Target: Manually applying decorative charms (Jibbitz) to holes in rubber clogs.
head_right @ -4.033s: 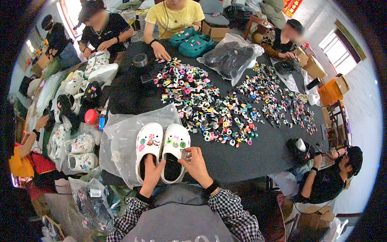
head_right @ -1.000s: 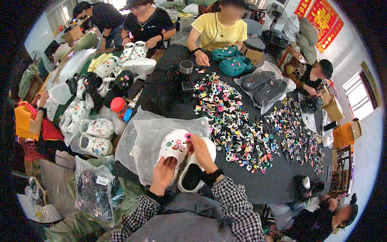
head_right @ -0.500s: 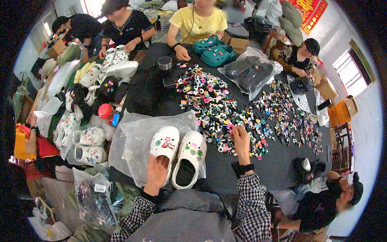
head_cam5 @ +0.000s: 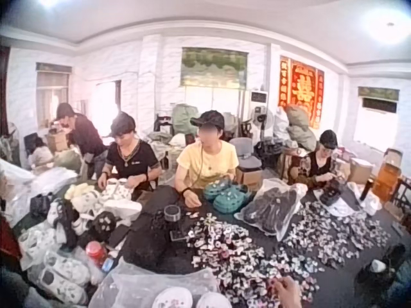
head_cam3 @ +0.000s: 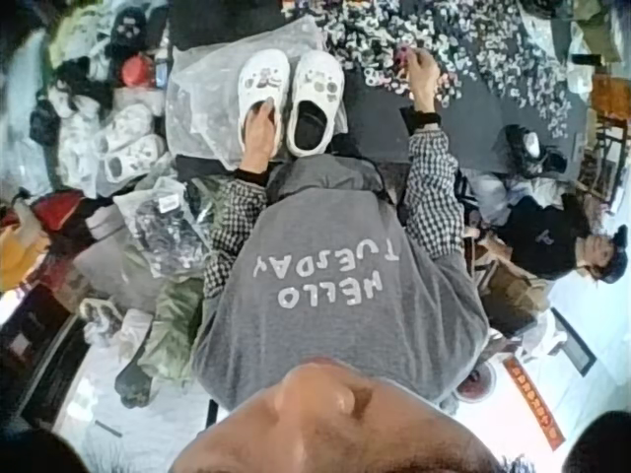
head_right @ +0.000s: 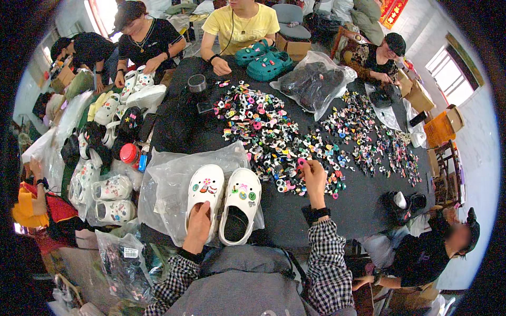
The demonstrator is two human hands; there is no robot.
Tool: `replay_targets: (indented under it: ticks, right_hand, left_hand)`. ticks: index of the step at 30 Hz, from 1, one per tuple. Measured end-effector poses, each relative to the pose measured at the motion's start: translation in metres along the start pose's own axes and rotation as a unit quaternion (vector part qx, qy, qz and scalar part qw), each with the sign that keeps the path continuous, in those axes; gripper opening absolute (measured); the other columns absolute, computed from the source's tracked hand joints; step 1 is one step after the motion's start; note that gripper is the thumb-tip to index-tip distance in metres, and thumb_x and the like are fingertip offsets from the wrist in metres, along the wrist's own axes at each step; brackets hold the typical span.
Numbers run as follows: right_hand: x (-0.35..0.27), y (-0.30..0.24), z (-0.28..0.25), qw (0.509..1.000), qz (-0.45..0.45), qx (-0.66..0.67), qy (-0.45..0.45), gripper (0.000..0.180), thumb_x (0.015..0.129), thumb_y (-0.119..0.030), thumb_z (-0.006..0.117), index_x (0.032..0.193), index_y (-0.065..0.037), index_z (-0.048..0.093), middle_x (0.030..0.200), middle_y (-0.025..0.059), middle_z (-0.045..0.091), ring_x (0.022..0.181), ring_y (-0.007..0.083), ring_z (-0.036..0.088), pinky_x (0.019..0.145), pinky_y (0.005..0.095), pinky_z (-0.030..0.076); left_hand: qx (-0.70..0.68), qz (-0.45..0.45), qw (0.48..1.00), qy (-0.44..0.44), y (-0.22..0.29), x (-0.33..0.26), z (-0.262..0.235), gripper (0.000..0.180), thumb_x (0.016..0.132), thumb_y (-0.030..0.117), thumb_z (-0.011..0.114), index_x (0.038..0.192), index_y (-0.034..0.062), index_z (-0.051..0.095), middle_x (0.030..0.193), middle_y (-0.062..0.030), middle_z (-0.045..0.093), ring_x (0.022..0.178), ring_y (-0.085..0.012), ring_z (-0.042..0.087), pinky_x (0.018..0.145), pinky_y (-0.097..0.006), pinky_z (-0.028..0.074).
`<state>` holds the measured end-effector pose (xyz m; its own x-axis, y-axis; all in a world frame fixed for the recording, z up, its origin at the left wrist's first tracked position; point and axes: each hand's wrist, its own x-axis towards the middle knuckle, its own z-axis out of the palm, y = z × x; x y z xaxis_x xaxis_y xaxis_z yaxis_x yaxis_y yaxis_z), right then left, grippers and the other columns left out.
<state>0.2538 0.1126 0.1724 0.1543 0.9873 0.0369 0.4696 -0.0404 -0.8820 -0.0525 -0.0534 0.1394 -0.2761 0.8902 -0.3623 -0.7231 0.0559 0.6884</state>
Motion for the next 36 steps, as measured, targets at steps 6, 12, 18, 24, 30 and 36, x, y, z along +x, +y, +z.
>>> replay_targets:
  ticks: [6,12,18,24,30,36]
  right_hand:
    - [-0.005,-0.004,0.005,0.998,-0.047,0.004,0.033,0.023,0.091,-0.011,0.055,0.111,0.001,0.055,0.084,0.0104,0.067,0.070,0.0140,0.064,0.060,0.0261,0.051]
    - [-0.039,-0.007,0.025,0.993,-0.077,0.025,-0.080,0.017,0.090,-0.007,0.055,0.102,0.003,0.061,0.087,0.0088,0.067,0.073,0.0146,0.066,0.063,0.0263,0.050]
    - [-0.080,-0.024,0.046,0.985,-0.030,0.067,-0.153,0.017,0.090,-0.007,0.055,0.102,0.003,0.062,0.086,0.0114,0.067,0.076,0.0164,0.067,0.066,0.0267,0.051]
    - [-0.099,-0.029,0.058,0.983,-0.037,0.039,-0.173,0.017,0.088,-0.005,0.057,0.102,0.002,0.062,0.088,0.0145,0.066,0.078,0.0199,0.067,0.068,0.0281,0.051]
    - [-0.107,-0.042,0.062,0.979,-0.077,0.009,-0.190,0.020,0.084,-0.001,0.058,0.104,0.001,0.061,0.097,0.0136,0.058,0.077,0.0221,0.064,0.065,0.0297,0.049]
    - [-0.113,-0.036,0.070,0.975,-0.104,-0.003,-0.194,0.025,0.082,0.002,0.059,0.107,0.000,0.059,0.098,0.0119,0.057,0.080,0.0209,0.062,0.064,0.0294,0.049]
  left_hand:
    - [-0.008,-0.024,1.000,0.015,0.003,0.002,0.004,0.036,0.089,0.003,0.054,0.125,-0.0004,0.048,0.121,-0.0065,0.056,0.108,-0.0165,0.054,0.096,-0.029,0.040]
    - [0.003,-0.007,1.000,0.001,-0.002,0.007,-0.004,0.034,0.087,0.002,0.055,0.121,-0.0003,0.052,0.119,-0.0062,0.058,0.107,-0.0169,0.055,0.094,-0.030,0.042]
    - [-0.018,-0.014,1.000,-0.009,-0.003,0.007,-0.002,0.037,0.087,0.002,0.057,0.124,-0.0003,0.050,0.122,-0.0068,0.057,0.109,-0.0167,0.054,0.096,-0.030,0.040]
    - [0.003,-0.024,1.000,0.005,0.000,0.005,0.005,0.044,0.085,0.001,0.061,0.127,0.0000,0.048,0.125,-0.0057,0.055,0.113,-0.0159,0.052,0.100,-0.029,0.037]
    - [0.038,-0.009,0.999,0.008,0.000,0.002,0.003,0.039,0.086,0.002,0.058,0.124,-0.0018,0.049,0.121,-0.0078,0.058,0.109,-0.0178,0.054,0.096,-0.031,0.041]
    - [0.042,-0.028,0.999,0.018,-0.003,0.002,0.005,0.035,0.086,0.001,0.057,0.121,-0.0017,0.051,0.118,-0.0078,0.058,0.106,-0.0173,0.056,0.094,-0.030,0.043]
